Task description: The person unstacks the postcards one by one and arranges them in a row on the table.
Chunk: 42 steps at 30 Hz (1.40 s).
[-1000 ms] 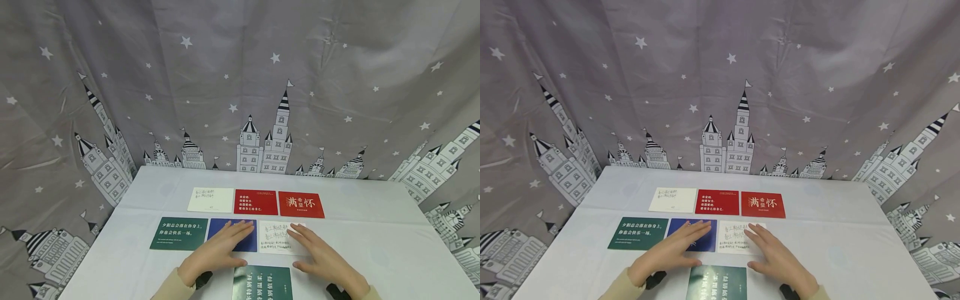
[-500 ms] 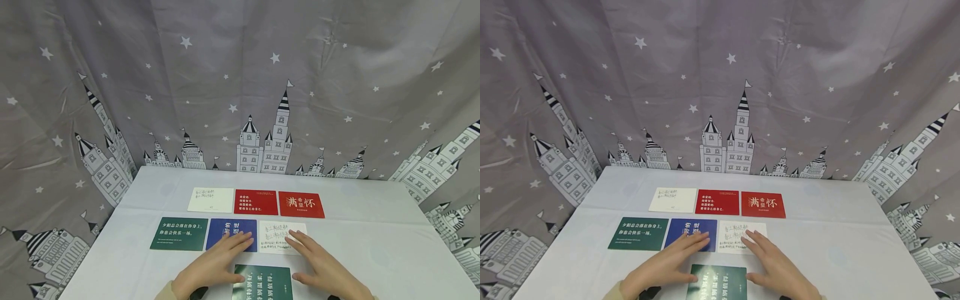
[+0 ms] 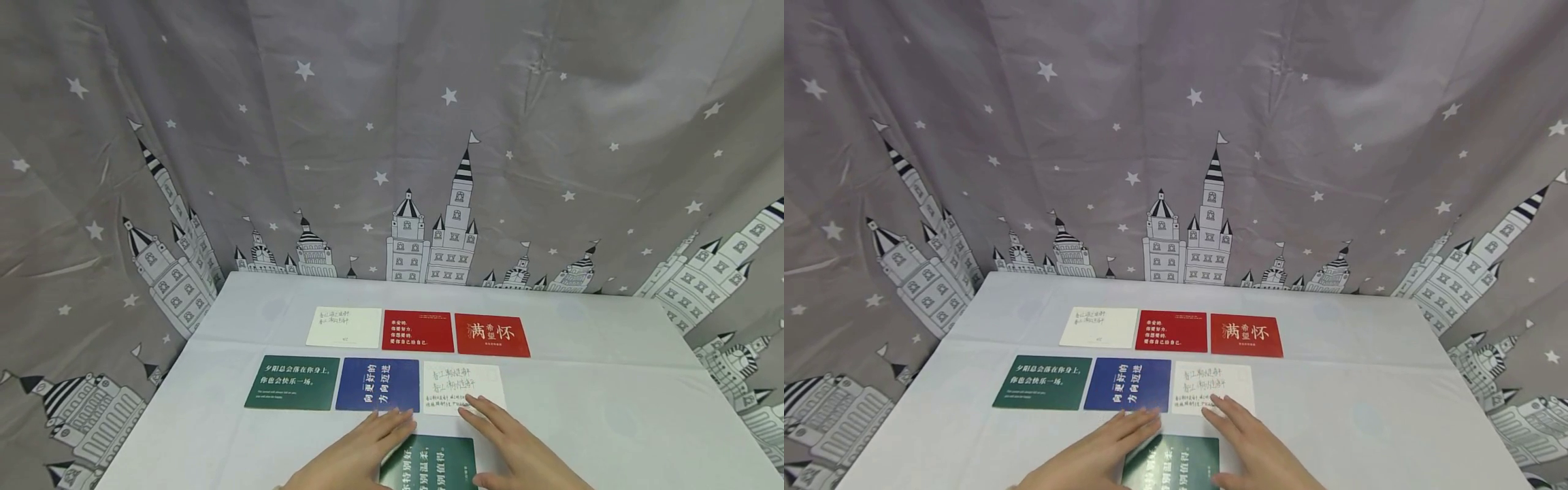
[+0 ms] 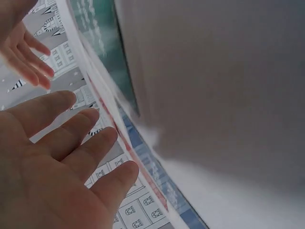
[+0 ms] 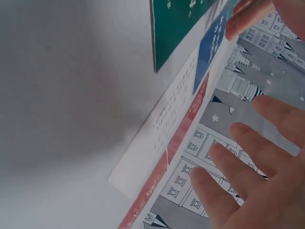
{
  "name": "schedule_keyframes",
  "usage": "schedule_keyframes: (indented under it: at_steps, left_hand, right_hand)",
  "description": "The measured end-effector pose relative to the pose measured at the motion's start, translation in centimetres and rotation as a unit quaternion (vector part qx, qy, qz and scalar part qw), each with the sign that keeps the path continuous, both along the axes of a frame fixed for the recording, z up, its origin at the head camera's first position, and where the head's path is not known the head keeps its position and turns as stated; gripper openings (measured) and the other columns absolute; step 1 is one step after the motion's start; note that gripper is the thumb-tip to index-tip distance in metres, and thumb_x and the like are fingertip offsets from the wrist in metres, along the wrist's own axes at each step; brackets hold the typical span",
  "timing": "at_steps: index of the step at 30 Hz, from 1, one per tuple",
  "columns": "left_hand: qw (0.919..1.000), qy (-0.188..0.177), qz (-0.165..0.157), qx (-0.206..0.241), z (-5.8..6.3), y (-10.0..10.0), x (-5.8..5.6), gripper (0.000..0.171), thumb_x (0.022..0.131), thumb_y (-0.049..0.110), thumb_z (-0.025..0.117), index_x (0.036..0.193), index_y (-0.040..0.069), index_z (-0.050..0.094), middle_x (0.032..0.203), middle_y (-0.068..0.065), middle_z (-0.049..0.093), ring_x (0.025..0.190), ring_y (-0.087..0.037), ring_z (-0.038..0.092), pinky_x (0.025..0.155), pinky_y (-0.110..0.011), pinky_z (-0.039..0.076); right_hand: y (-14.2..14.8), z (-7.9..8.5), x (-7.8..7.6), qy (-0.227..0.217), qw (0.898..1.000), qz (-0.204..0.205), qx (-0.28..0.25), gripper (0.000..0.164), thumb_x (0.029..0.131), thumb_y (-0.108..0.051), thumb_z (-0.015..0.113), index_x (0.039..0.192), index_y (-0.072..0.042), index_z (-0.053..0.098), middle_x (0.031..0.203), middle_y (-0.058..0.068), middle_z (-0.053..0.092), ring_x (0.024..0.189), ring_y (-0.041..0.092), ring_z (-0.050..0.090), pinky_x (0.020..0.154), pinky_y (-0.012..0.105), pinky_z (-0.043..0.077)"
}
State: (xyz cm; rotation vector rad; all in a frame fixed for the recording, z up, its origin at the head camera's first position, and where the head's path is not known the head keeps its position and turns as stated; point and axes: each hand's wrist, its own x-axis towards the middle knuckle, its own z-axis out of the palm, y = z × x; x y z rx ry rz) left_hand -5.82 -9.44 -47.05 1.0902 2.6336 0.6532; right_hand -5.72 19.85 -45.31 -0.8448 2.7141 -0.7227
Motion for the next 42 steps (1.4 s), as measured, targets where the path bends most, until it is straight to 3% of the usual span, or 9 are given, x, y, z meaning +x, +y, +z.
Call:
schedule_keyframes:
  at_steps: [4, 10, 18, 23, 31, 42]
  left_hand:
    - [0.9997, -0.021, -0.003, 0.007, -0.6, 0.0, 0.4, 0.099, 0.071, 0.077, 0.053, 0.148, 0.017, 0.038, 0.151, 0.003, 0.035, 0.137, -0.020, 0.033, 0.107, -0.047, 0.031]
    - [0.9991, 0.015, -0.039, 0.000, -1.4, -0.3, 0.6, 0.094, 0.076, 0.074, 0.048, 0.146, 0.011, 0.040, 0.151, -0.003, 0.035, 0.136, -0.025, 0.034, 0.106, -0.047, 0.035]
    - [0.9987, 0.014, -0.049, -0.006, -1.5, -0.4, 0.7, 0.090, 0.082, 0.071, 0.050, 0.146, 0.010, 0.040, 0.151, -0.006, 0.034, 0.138, -0.028, 0.032, 0.106, -0.049, 0.033]
    - [0.9986, 0.006, -0.051, -0.014, -1.5, -0.4, 0.8, 0.088, 0.083, 0.071, 0.049, 0.147, 0.010, 0.038, 0.152, -0.005, 0.032, 0.139, -0.029, 0.030, 0.107, -0.049, 0.032]
    - [0.9989, 0.001, -0.046, -0.010, -1.5, -0.3, 0.8, 0.089, 0.082, 0.072, 0.048, 0.145, 0.010, 0.041, 0.150, -0.002, 0.036, 0.138, -0.025, 0.032, 0.107, -0.048, 0.033]
    - [0.9974, 0.022, -0.066, 0.018, -1.8, -0.3, 0.8, 0.087, 0.082, 0.069, 0.049, 0.144, 0.009, 0.042, 0.145, -0.004, 0.041, 0.132, -0.023, 0.039, 0.105, -0.044, 0.036]
  right_hand:
    - [-0.2, -0.8, 0.5, 0.040, 0.999, 0.013, -0.007, 0.088, 0.073, -0.063, 0.067, 0.143, -0.015, 0.045, 0.147, 0.008, 0.037, 0.126, 0.033, 0.042, 0.082, 0.043, 0.054]
    - [-0.7, -1.8, 1.3, 0.005, 0.999, 0.026, -0.019, 0.100, 0.062, -0.070, 0.067, 0.147, -0.026, 0.038, 0.150, 0.005, 0.033, 0.125, 0.033, 0.041, 0.077, 0.044, 0.056]
    - [-1.0, -3.5, 1.8, 0.029, 0.998, 0.061, -0.009, 0.086, 0.075, -0.068, 0.059, 0.144, -0.019, 0.045, 0.144, 0.006, 0.041, 0.124, 0.033, 0.043, 0.079, 0.041, 0.056]
    - [-1.3, -4.3, 2.2, 0.033, 0.997, 0.069, -0.014, 0.082, 0.077, -0.066, 0.058, 0.144, -0.022, 0.043, 0.144, 0.007, 0.040, 0.122, 0.035, 0.043, 0.078, 0.039, 0.056]
    - [-1.7, -5.5, 2.6, 0.075, 0.995, 0.061, -0.002, 0.075, 0.081, -0.065, 0.054, 0.143, -0.024, 0.045, 0.140, 0.010, 0.045, 0.118, 0.037, 0.049, 0.083, 0.045, 0.054]
    - [-1.9, -5.7, 2.8, 0.100, 0.994, 0.051, 0.012, 0.075, 0.080, -0.068, 0.052, 0.140, -0.023, 0.049, 0.138, 0.009, 0.047, 0.114, 0.034, 0.050, 0.082, 0.043, 0.055]
